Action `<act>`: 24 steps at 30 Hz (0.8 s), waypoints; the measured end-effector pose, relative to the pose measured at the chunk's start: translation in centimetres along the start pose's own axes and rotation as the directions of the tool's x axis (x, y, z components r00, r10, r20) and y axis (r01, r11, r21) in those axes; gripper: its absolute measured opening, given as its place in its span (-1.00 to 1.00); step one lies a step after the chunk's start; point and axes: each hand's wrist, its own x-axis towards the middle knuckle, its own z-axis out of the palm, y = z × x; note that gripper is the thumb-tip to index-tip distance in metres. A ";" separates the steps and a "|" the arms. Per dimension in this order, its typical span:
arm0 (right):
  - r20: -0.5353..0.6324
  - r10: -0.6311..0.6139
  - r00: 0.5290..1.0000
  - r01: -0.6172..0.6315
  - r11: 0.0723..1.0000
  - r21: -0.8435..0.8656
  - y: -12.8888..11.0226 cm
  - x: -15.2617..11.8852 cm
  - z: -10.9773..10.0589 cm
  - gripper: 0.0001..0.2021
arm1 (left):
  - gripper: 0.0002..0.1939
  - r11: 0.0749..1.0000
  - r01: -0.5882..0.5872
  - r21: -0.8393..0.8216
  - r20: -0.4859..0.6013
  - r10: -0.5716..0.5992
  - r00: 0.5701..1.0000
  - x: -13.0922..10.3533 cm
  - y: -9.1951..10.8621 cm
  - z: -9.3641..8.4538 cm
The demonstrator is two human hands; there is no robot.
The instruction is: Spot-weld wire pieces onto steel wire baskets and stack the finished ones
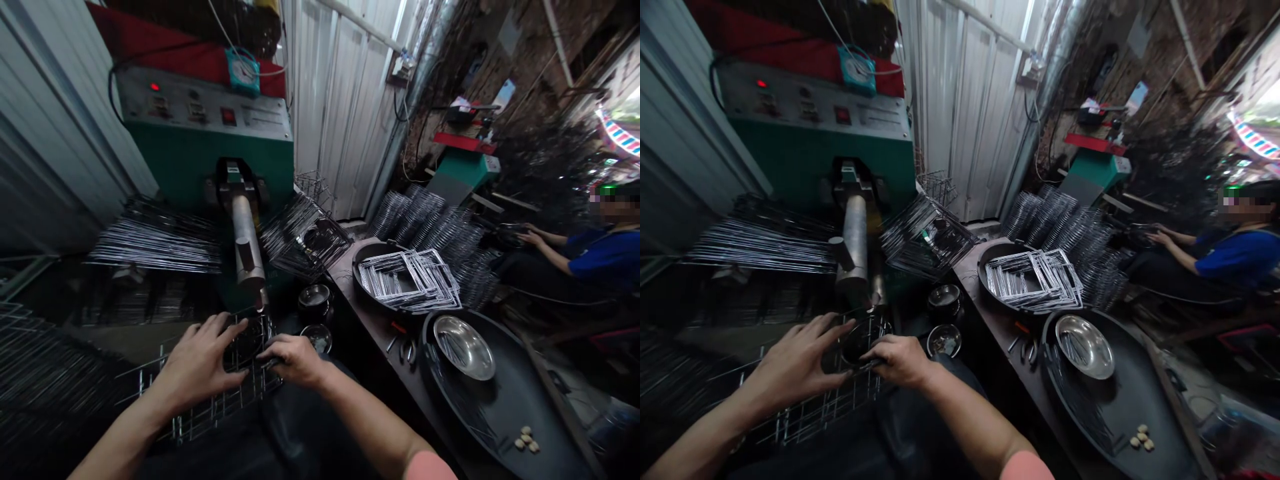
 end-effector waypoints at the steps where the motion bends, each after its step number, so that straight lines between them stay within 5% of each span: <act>1: -0.004 0.000 1.000 0.000 1.000 -0.007 0.0 0.2 0.0 -0.78 | -0.25 1.000 0.001 0.006 0.006 -0.001 1.000 0.2 -0.1 -0.1; 24: -0.025 0.084 0.996 -0.086 0.986 -0.144 -1.0 0.9 -0.8 -0.75 | -0.20 0.982 0.089 0.166 0.255 -0.130 0.958 1.9 2.8 -3.0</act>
